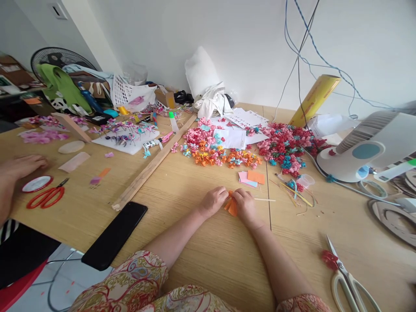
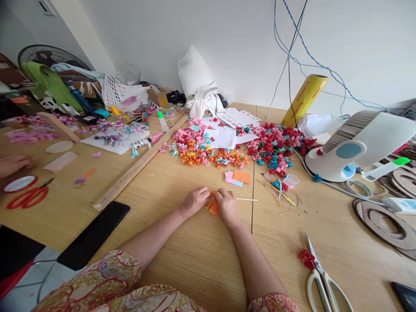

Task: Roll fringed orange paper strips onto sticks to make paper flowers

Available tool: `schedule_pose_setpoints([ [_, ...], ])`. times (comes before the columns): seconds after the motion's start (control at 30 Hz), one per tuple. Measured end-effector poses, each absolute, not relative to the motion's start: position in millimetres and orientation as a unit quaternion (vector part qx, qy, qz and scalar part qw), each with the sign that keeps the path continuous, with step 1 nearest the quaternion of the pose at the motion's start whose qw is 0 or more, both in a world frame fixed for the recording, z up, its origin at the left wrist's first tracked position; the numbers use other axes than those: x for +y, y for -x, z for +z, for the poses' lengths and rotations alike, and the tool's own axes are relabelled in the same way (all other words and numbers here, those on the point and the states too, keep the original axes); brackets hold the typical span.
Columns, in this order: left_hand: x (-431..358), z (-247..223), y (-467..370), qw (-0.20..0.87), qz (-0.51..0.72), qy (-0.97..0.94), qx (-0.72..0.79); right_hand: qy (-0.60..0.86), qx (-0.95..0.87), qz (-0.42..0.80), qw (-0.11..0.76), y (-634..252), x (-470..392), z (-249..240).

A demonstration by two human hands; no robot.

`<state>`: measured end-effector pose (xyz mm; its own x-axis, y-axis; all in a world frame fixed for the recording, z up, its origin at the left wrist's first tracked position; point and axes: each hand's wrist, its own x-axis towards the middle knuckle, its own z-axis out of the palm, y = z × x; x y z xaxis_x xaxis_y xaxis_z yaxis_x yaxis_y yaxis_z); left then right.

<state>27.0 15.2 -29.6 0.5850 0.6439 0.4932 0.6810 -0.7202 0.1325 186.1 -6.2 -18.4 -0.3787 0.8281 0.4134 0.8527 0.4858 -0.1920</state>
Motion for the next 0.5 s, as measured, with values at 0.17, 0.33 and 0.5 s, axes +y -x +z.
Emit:
schedule_pose_setpoints([
  [0.17,15.0,-31.3,-27.5,0.037,-0.258,0.891,-0.372,0.509,-0.834,-0.029,0.21,-185.0,-8.1,-13.4],
  [0.33,14.8,-31.7,-27.7,0.034,-0.26,0.893,-0.366,0.499,-0.843,-0.033,0.2,-185.8,-8.9,-11.9],
  [0.5,14.5,-30.5,-27.9,0.023,-0.266,0.895,-0.358,0.499,-0.844,-0.033,0.195,-186.0,-8.6,-12.0],
])
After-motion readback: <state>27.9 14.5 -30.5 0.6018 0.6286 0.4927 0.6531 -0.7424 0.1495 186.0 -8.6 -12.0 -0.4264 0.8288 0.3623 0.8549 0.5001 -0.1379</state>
